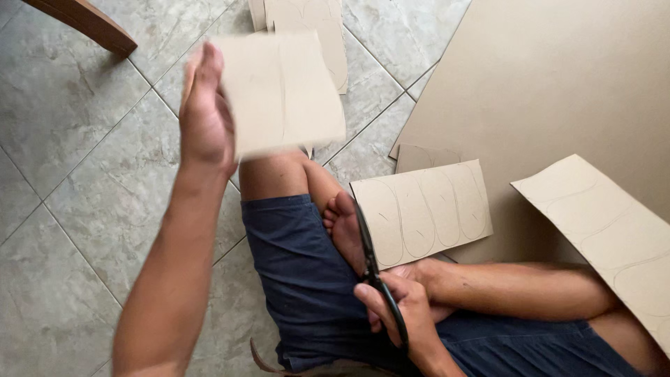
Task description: The person sits on the floor and cuts out insole-shaped pieces from cardboard sheets using scissors, following drawn outlines. They stack finished cut pieces aside, trim the edges of each cutout, and set scrap pieces aside as they work through the sheets.
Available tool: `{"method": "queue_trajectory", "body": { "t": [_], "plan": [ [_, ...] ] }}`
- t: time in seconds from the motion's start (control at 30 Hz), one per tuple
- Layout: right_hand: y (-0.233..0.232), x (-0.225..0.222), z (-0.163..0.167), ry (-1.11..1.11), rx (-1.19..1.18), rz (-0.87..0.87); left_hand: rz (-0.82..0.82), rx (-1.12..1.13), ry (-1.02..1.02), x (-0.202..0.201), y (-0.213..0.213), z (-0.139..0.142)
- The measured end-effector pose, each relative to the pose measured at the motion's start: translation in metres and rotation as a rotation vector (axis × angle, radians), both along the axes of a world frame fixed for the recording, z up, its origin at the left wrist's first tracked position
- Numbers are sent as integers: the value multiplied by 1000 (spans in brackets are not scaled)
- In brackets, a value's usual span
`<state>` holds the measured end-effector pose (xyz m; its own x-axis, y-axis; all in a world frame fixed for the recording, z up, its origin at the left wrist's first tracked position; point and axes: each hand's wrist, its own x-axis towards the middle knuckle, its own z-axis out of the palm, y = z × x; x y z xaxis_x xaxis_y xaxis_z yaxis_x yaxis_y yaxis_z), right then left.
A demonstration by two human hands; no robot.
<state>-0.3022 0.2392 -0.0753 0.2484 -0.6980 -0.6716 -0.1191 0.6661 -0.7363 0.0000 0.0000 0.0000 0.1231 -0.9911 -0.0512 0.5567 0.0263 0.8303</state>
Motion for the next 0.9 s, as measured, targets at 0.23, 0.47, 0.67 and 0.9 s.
{"method": "queue_trajectory", "body": {
  "t": [0.23, 0.47, 0.67, 0.9],
  "plan": [
    [25, -53, -6, -15, -167, -336, -247, -171, -1747, -92, 75, -71],
    [35, -85, -15, 52, -201, -325, -630, 190, -322, -126, 94, -46],
    [38, -83, 1, -80, -266, -307, -450, 213, 347, -124, 97, -14],
    [6, -86, 38, -26, -518, -133, -429, 233, 139, -131, 102, 19]
  ]
}}
